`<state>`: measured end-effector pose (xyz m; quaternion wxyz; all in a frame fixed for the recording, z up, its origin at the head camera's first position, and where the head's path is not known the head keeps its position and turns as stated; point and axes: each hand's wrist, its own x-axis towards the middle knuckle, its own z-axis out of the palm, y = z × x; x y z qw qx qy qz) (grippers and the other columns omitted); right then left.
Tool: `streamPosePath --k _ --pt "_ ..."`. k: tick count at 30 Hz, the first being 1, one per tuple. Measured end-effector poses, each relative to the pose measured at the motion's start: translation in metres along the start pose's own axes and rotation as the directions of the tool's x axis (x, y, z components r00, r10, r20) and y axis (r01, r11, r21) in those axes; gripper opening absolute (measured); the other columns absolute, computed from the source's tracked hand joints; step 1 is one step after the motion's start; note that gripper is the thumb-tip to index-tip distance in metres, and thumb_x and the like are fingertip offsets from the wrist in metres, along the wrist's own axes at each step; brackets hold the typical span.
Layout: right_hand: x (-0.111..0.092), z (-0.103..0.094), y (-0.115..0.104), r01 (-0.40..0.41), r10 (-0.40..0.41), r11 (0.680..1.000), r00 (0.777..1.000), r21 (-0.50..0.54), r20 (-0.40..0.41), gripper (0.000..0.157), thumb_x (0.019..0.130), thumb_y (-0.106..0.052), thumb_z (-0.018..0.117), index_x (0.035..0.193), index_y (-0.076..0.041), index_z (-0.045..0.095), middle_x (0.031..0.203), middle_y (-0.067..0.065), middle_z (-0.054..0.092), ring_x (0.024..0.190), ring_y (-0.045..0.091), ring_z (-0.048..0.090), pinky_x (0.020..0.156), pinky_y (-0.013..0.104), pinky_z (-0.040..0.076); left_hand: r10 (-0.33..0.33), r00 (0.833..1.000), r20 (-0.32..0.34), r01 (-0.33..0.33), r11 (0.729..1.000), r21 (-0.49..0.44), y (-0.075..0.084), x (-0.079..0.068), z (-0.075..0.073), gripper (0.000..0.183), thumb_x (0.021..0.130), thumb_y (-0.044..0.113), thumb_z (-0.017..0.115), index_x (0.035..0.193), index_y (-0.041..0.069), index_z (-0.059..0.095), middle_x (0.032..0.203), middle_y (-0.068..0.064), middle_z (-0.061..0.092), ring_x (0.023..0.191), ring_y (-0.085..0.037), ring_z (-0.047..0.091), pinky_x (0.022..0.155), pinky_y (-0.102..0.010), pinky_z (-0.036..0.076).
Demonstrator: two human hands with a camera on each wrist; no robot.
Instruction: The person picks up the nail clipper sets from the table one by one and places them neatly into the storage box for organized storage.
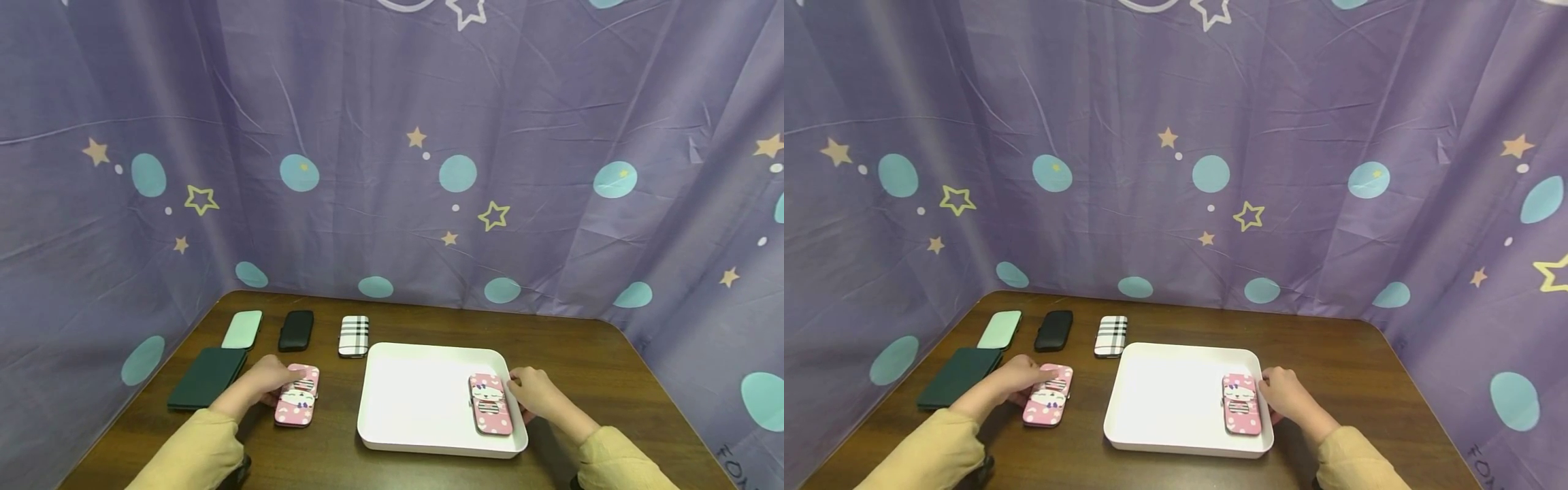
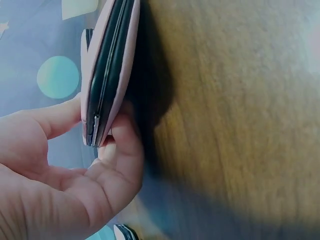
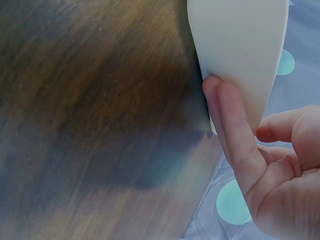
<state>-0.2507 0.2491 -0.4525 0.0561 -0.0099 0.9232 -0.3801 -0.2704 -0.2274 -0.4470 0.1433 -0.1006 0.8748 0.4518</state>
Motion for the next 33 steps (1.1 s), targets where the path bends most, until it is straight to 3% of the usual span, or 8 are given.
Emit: streamPosePath --k 8,16,33 --pt "0.000 0.001 0.002 0.004 -0.005 1.000 1.000 -0.016 -0.009 0.020 0.089 -0.001 0.051 0.102 0.011 0.060 0.074 0.013 0.065 0.045 0.021 0.062 0.039 0.032 0.051 -0.021 0.999 0.031 0.022 0.999 -0.023 -0.002 -0.002 -0.002 0.019 0.092 0.012 0.057 0.082 -0.004 0.054 0.068 -0.008 0.058 0.062 -0.017 0.058 0.055 -0.033 0.054" --pt "0.000 0.000 0.001 0.002 -0.003 1.000 1.000 -0.031 -0.005 0.021 0.089 -0.001 0.050 0.103 0.012 0.059 0.076 0.015 0.065 0.046 0.022 0.062 0.039 0.032 0.051 -0.050 0.998 0.047 0.051 0.999 -0.013 0.005 0.001 -0.004 0.023 0.094 0.013 0.056 0.093 -0.010 0.052 0.075 -0.012 0.060 0.066 -0.019 0.060 0.058 -0.034 0.055" --pt "0.002 0.000 0.002 0.003 -0.002 1.000 1.000 -0.026 0.007 0.024 0.090 -0.002 0.050 0.107 0.014 0.058 0.083 0.019 0.066 0.048 0.022 0.063 0.041 0.032 0.052 0.035 0.989 0.146 -0.013 0.988 -0.152 0.040 0.001 -0.003 0.027 0.093 0.018 0.057 0.094 -0.009 0.059 0.070 -0.006 0.062 0.062 -0.014 0.059 0.056 -0.028 0.054"
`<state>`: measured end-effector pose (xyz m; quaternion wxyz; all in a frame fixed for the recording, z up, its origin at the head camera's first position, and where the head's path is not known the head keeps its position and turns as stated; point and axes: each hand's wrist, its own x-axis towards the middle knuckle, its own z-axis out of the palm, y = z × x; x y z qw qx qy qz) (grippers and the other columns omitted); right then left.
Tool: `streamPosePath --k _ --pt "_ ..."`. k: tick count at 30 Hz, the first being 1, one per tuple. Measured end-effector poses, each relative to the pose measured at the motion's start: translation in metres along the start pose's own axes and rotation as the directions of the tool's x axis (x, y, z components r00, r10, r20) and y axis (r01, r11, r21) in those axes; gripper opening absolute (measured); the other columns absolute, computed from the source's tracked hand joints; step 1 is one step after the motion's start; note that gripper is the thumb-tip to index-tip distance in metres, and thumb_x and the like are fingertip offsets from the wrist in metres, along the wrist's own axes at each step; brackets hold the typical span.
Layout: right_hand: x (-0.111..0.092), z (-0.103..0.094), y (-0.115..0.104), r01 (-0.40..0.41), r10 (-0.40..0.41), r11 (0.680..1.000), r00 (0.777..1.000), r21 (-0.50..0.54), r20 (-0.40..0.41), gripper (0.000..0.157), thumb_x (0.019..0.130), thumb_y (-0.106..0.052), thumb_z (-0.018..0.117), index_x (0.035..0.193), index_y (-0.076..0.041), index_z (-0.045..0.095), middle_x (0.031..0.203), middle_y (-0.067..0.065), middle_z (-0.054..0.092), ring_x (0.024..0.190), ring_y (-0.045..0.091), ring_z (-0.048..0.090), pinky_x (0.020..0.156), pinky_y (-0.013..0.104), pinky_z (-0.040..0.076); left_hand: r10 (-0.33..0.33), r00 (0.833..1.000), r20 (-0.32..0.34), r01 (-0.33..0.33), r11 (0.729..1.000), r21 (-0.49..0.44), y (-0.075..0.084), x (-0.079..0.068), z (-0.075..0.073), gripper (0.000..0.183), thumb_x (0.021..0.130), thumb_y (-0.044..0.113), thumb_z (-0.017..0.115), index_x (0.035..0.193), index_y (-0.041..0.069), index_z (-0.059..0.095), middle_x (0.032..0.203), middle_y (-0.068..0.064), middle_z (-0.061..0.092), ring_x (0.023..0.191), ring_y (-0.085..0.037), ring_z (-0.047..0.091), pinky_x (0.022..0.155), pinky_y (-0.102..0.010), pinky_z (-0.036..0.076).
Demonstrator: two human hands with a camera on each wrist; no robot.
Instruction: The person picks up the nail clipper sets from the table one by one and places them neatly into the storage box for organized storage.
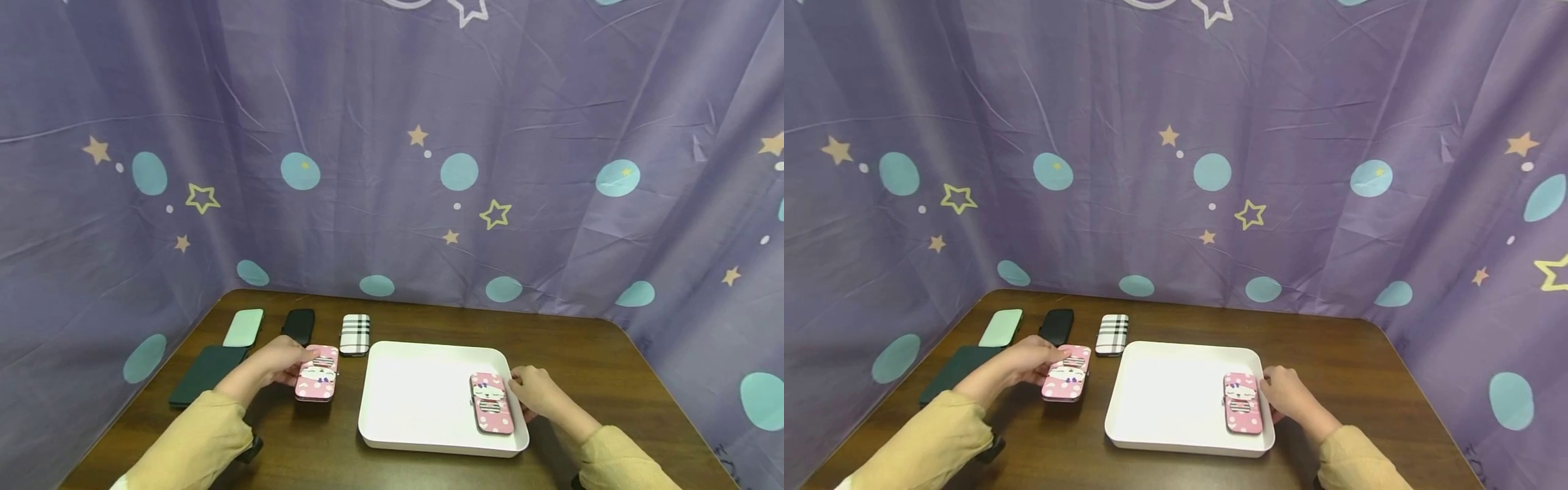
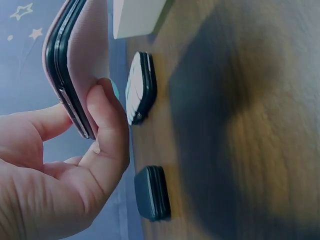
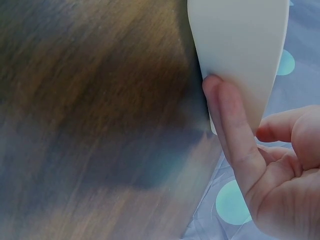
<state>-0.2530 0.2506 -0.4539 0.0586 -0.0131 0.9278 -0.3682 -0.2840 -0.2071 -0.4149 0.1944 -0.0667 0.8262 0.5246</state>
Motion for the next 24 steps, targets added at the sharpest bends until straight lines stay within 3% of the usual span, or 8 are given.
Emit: streamPosePath --k 13,24 --pt "0.000 -0.002 -0.002 -0.004 0.004 1.000 1.000 0.015 0.014 0.024 0.091 -0.002 0.049 0.107 0.013 0.058 0.081 0.018 0.065 0.048 0.023 0.063 0.041 0.033 0.052 0.054 0.998 -0.018 -0.055 0.997 -0.050 0.022 0.008 0.015 0.026 0.091 0.016 0.060 0.095 -0.010 0.060 0.065 -0.005 0.063 0.055 -0.012 0.059 0.051 -0.026 0.054" --pt "0.000 -0.002 -0.003 -0.006 0.006 1.000 1.000 0.007 0.020 0.025 0.091 -0.002 0.049 0.108 0.014 0.057 0.079 0.016 0.065 0.048 0.023 0.063 0.041 0.033 0.052 0.109 0.994 0.029 -0.106 0.991 -0.086 0.047 0.013 0.034 0.029 0.091 0.018 0.062 0.098 -0.011 0.060 0.067 -0.006 0.066 0.057 -0.012 0.062 0.052 -0.025 0.054"
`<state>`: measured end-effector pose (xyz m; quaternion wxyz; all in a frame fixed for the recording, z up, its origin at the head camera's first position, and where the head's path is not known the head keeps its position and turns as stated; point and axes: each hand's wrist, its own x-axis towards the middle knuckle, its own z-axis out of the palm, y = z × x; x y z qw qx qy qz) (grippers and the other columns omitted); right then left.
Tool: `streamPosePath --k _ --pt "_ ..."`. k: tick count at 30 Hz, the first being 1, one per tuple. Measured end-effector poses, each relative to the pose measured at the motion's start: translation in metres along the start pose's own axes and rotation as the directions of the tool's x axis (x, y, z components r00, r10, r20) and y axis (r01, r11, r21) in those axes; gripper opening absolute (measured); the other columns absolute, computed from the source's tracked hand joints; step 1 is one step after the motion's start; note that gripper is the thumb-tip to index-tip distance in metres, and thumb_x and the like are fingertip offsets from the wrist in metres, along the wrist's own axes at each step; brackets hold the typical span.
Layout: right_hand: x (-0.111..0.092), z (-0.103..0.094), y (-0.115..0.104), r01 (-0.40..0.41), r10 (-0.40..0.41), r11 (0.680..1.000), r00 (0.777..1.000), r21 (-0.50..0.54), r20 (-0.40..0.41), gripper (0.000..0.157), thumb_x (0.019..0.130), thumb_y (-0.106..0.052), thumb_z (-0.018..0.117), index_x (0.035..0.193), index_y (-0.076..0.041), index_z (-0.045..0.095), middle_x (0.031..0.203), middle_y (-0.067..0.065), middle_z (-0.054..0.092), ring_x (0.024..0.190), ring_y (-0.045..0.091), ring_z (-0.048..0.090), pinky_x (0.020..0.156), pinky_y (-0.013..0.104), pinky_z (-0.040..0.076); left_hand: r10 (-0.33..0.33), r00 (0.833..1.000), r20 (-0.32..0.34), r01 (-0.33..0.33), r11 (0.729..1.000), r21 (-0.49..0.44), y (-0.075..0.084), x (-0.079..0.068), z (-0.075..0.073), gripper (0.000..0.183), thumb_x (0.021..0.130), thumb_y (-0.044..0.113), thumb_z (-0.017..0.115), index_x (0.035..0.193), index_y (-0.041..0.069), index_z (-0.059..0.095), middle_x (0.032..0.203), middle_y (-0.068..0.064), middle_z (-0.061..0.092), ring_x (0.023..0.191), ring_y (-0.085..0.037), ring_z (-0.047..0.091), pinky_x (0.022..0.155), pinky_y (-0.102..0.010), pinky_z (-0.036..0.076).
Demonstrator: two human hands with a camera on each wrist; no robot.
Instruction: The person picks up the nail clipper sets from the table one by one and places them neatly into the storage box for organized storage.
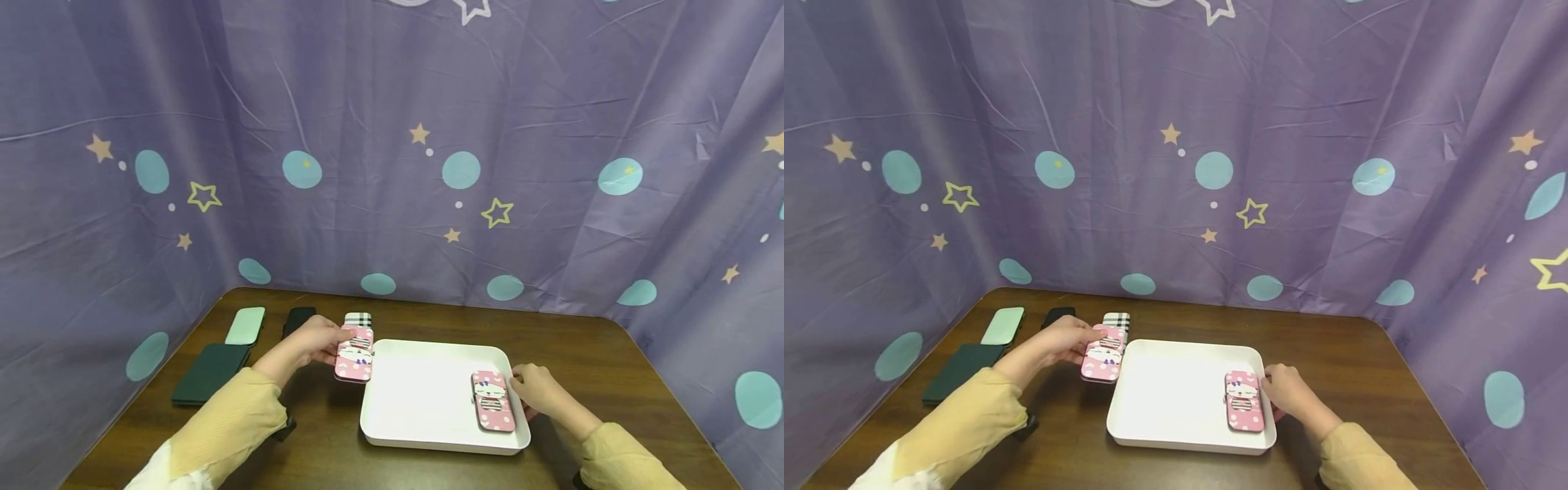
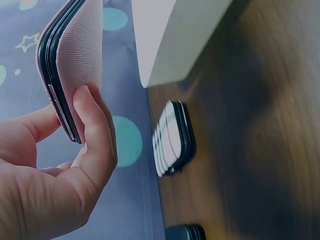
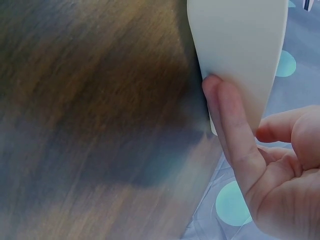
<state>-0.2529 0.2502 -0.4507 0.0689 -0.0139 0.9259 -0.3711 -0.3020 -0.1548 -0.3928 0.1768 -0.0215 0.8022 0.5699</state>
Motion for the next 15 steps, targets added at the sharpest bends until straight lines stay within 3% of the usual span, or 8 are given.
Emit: streamPosePath --k 9,15 --pt "0.000 0.000 0.000 0.004 -0.004 1.000 1.000 -0.002 -0.009 0.025 0.091 -0.002 0.049 0.108 0.014 0.057 0.081 0.018 0.065 0.049 0.023 0.063 0.041 0.033 0.052 0.013 0.999 0.033 -0.010 0.997 -0.071 0.008 0.007 0.019 0.026 0.089 0.016 0.064 0.098 -0.008 0.061 0.069 -0.007 0.065 0.058 -0.013 0.062 0.053 -0.026 0.055" --pt "0.000 0.000 0.001 0.006 -0.006 1.000 1.000 -0.011 0.002 0.025 0.091 -0.002 0.049 0.108 0.014 0.056 0.080 0.018 0.065 0.048 0.023 0.063 0.041 0.032 0.052 0.015 0.999 0.039 -0.012 0.998 -0.061 0.017 0.012 0.029 0.025 0.088 0.016 0.067 0.095 -0.006 0.061 0.069 -0.008 0.066 0.056 -0.014 0.062 0.052 -0.028 0.055"
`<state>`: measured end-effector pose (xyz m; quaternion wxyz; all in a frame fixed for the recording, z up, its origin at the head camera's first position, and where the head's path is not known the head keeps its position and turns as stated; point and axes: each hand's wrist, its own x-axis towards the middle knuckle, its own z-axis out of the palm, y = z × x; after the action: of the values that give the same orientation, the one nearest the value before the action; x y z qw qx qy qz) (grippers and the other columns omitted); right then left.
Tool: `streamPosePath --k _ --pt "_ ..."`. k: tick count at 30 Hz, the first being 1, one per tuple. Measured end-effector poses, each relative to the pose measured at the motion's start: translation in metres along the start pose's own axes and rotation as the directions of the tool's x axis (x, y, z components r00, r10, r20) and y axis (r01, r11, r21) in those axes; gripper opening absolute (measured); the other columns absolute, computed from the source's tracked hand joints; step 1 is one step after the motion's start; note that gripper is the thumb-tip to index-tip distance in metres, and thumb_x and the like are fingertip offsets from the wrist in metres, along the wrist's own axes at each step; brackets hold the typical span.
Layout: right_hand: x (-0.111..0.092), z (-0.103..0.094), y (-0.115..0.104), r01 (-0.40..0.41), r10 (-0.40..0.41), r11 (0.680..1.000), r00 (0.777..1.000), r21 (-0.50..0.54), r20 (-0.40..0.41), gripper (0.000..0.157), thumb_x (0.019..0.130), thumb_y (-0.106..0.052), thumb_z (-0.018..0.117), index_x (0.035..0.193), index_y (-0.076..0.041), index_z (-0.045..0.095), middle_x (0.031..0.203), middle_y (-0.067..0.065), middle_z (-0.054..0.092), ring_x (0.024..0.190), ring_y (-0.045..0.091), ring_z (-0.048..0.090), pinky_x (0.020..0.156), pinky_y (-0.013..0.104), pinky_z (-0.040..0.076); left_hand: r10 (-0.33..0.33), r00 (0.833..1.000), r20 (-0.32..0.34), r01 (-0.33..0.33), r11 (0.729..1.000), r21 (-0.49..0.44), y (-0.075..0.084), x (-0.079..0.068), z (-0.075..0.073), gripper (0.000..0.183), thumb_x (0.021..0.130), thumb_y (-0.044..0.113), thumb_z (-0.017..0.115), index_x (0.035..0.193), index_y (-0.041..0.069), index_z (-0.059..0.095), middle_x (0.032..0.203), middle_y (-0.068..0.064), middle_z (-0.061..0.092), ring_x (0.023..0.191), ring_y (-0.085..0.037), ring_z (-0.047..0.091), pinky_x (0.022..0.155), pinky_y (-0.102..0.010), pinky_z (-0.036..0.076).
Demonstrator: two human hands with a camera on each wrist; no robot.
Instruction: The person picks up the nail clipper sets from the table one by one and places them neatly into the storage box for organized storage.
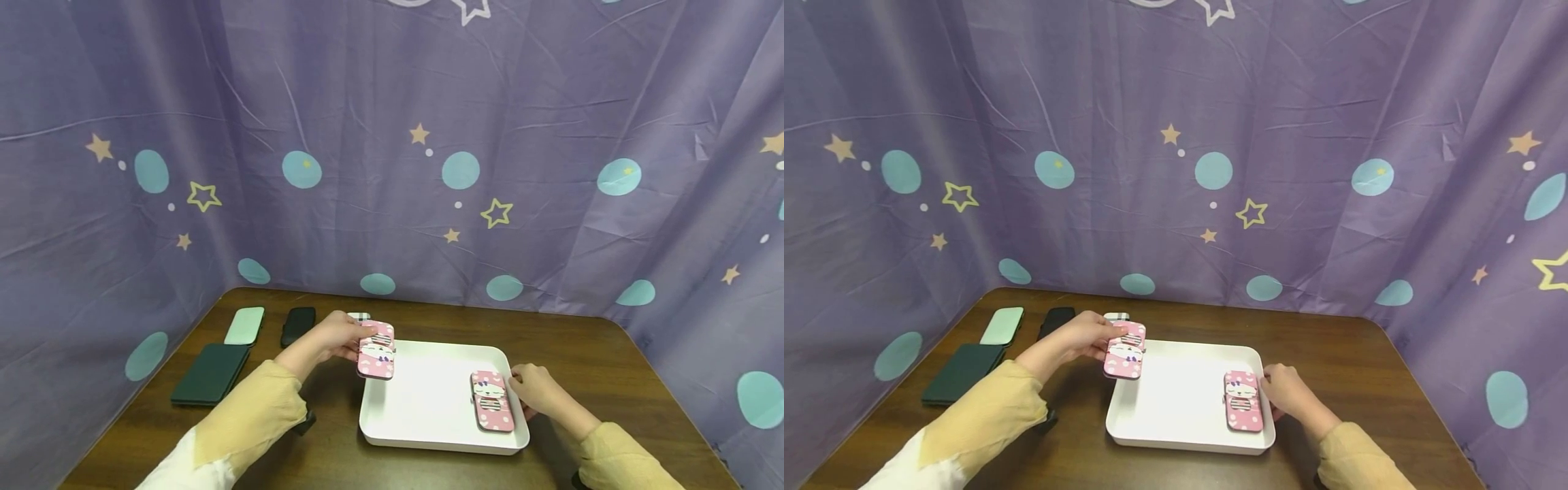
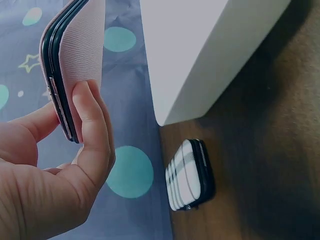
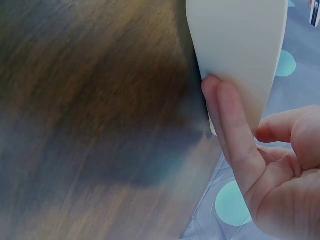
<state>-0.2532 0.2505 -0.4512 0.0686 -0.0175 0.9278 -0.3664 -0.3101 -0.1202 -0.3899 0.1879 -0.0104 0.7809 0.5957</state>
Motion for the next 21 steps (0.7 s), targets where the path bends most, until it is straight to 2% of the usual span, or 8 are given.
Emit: streamPosePath --k 10,21 --pt "0.000 0.000 -0.001 -0.003 0.003 1.000 1.000 -0.005 0.000 0.025 0.091 -0.002 0.049 0.109 0.014 0.057 0.079 0.017 0.064 0.049 0.022 0.063 0.042 0.032 0.052 -0.001 1.000 0.018 0.000 1.000 0.025 0.019 0.004 0.020 0.024 0.088 0.015 0.067 0.094 -0.007 0.057 0.067 -0.010 0.065 0.052 -0.013 0.061 0.049 -0.026 0.054" --pt "-0.001 0.001 -0.001 0.011 -0.011 1.000 1.000 -0.002 -0.015 0.021 0.090 -0.002 0.050 0.103 0.013 0.059 0.074 0.014 0.064 0.046 0.021 0.062 0.040 0.032 0.052 -0.003 0.998 0.063 0.005 1.000 -0.021 0.024 0.011 0.041 0.025 0.089 0.013 0.065 0.097 -0.010 0.056 0.069 -0.013 0.065 0.054 -0.016 0.064 0.053 -0.031 0.057"
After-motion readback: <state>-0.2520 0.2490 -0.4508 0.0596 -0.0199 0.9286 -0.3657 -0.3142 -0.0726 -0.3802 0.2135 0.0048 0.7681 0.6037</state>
